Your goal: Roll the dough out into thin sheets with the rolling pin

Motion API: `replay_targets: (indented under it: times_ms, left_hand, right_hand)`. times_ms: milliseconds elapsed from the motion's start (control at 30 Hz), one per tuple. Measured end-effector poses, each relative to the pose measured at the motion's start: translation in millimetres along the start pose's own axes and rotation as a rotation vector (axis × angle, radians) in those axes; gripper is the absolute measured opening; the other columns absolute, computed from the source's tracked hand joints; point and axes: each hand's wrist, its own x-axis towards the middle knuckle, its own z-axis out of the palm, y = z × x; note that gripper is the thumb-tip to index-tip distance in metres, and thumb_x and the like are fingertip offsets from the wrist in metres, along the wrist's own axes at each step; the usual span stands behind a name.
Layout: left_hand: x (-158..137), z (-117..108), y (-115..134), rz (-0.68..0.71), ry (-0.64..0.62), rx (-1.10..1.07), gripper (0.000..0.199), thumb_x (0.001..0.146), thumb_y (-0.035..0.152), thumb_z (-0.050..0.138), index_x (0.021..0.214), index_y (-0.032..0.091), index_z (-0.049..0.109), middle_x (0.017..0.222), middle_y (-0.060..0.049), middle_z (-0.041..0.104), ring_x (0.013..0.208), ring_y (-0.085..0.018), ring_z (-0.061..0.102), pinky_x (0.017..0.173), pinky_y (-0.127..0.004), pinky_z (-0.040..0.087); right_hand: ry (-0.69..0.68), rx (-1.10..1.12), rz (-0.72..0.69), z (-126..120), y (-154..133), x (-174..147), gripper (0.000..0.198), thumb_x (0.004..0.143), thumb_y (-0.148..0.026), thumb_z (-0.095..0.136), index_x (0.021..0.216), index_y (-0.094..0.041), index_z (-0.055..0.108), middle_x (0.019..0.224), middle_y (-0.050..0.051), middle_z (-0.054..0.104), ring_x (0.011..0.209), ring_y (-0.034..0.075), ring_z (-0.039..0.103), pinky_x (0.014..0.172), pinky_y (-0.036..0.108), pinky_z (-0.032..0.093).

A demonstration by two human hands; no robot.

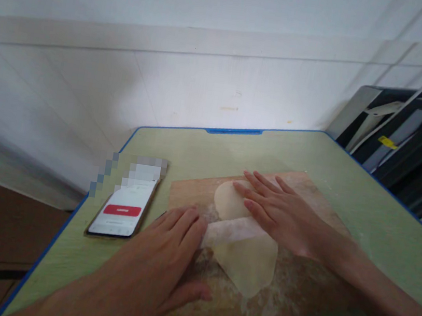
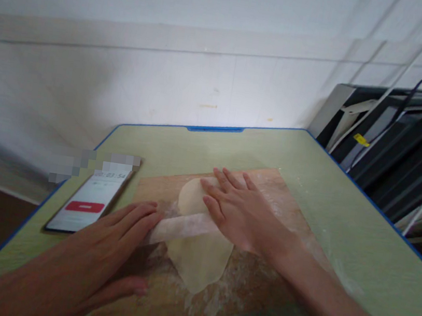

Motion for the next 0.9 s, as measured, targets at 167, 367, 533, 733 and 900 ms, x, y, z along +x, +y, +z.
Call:
replay_targets:
  times_ms: [167, 367, 533, 733, 900]
  left_hand:
    - [-4, 6, 11, -0.008, 0.046, 0.046, 0.045, 0.084, 0.055, 0.042, 0.104, 0.017, 0.054, 0.111, -0.011, 0.059, 0.100, -0.027, 0.054, 0.084, -0.040, 0.045]
    - [-14, 15, 15, 0.057, 0.088, 0.101, 0.054, 0.080, 0.058, 0.046, 0.109, 0.014, 0.053, 0.116, -0.016, 0.057, 0.109, -0.032, 0.049, 0.088, -0.045, 0.043]
    - [-21, 14, 17, 0.079, 0.000, 0.034, 0.043, 0.081, 0.052, 0.046, 0.107, 0.019, 0.054, 0.114, -0.011, 0.059, 0.111, -0.029, 0.049, 0.088, -0.040, 0.044]
    - [-27, 29, 24, 0.224, 0.194, 0.273, 0.023, 0.089, 0.019, 0.034, 0.102, 0.016, 0.053, 0.107, -0.010, 0.063, 0.106, -0.022, 0.055, 0.086, -0.033, 0.045]
    - [-27, 38, 31, 0.290, 0.343, 0.429, 0.021, 0.088, 0.008, 0.032, 0.095, 0.017, 0.050, 0.097, -0.006, 0.066, 0.099, -0.022, 0.059, 0.085, -0.035, 0.044]
  right_hand:
    - [0.025, 0.049, -0.036, -4, -8, -20, 0.045, 0.093, -0.032, 0.022, 0.135, -0.018, 0.031, 0.140, 0.005, 0.033, 0.130, 0.019, 0.020, 0.105, 0.047, 0.021]
    - [0.032, 0.085, -0.002, -8, -17, -30, 0.044, 0.093, -0.034, 0.022, 0.133, -0.021, 0.035, 0.139, 0.003, 0.034, 0.129, 0.018, 0.025, 0.104, 0.047, 0.024]
    - [0.049, 0.057, -0.007, -9, -22, -40, 0.044, 0.093, -0.035, 0.024, 0.133, -0.021, 0.035, 0.137, 0.002, 0.037, 0.127, 0.018, 0.029, 0.104, 0.050, 0.025]
    - [0.142, -0.021, -0.046, 0, -27, -62, 0.043, 0.092, -0.031, 0.029, 0.133, -0.020, 0.036, 0.135, 0.002, 0.040, 0.124, 0.018, 0.036, 0.098, 0.045, 0.036]
    - [0.226, -0.113, -0.064, 10, -33, -82, 0.047, 0.089, -0.028, 0.038, 0.134, -0.016, 0.032, 0.136, 0.006, 0.039, 0.123, 0.020, 0.038, 0.091, 0.039, 0.045]
